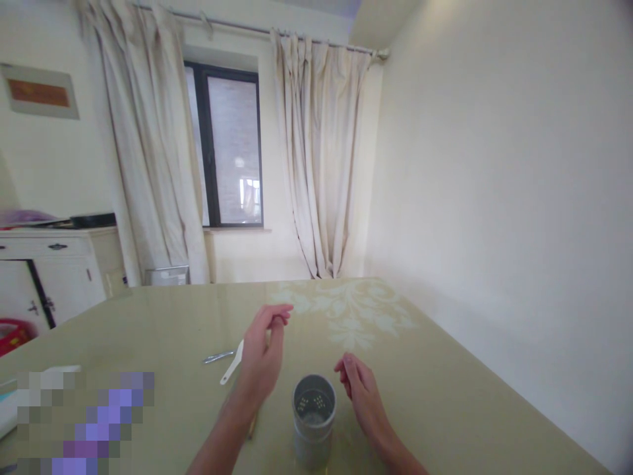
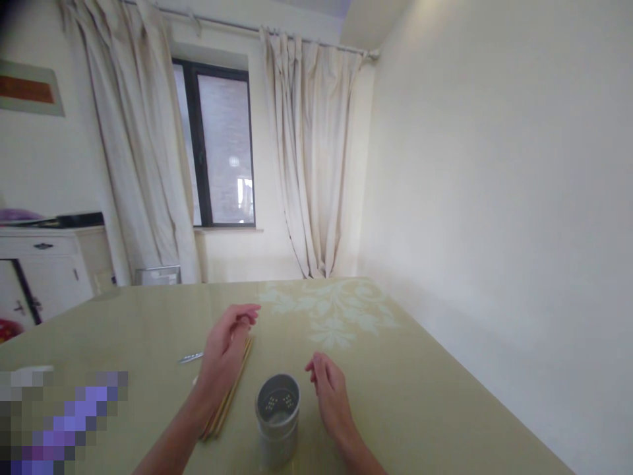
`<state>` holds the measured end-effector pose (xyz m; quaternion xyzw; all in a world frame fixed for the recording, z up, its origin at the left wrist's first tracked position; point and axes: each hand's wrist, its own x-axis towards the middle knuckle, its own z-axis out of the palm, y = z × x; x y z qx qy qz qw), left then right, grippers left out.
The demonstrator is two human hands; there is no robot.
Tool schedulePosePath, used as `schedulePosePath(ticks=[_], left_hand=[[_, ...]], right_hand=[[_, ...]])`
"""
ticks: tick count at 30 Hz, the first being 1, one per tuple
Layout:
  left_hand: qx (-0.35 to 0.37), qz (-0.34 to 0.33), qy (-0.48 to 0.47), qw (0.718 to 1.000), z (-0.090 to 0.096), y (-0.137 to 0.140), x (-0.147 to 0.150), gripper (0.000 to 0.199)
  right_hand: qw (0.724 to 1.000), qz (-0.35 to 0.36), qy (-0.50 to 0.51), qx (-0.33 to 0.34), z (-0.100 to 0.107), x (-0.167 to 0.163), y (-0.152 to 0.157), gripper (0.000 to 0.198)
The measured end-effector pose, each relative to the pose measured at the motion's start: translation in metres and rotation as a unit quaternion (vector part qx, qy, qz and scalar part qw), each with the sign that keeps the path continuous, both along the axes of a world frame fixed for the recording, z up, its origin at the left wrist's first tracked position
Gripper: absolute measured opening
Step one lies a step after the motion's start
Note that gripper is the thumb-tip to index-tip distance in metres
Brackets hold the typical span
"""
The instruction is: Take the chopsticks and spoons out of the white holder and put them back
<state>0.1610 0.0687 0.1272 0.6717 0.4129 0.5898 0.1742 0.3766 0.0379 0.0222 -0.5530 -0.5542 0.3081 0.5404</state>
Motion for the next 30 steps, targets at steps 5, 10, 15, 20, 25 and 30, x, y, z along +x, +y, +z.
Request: schedulePosePath(ticks=[5, 10, 15, 20, 25, 30], left_hand=[[-0.045, -0.028, -0.018, 0.998, -0.081, -0.032, 0.008, 0.047], [-0.099, -0.091, -0.068, 0.989, -0.114, -0.028, 0.010, 0.064], [-0.120, -0.121, -0.023, 0.985, -0.122, -0.035, 0.018, 0.058], [-0.058, -0.089, 0.048, 0.993, -0.120, -0.023, 0.005, 0.057], [-0.107, 0.114, 0.241, 0.958, -0.106, 0.012, -0.027, 0.034], [-0.162, 0.210, 0.446, 0.855, -0.114, 0.022, -0.042, 0.023]], right_hand=[[0.996, 0.092, -0.001, 0.019, -0.006, -0.006, -0.006, 0.070], [0.982, 0.179, -0.031, 0.059, -0.004, -0.005, -0.019, 0.084], [0.961, 0.256, -0.035, 0.103, -0.009, -0.004, -0.020, 0.109], [0.959, 0.254, -0.043, 0.120, -0.017, -0.007, -0.014, 0.096], [0.975, 0.197, -0.045, 0.094, -0.014, -0.007, -0.010, 0.086], [0.977, 0.190, -0.039, 0.086, -0.014, -0.004, -0.004, 0.083]])
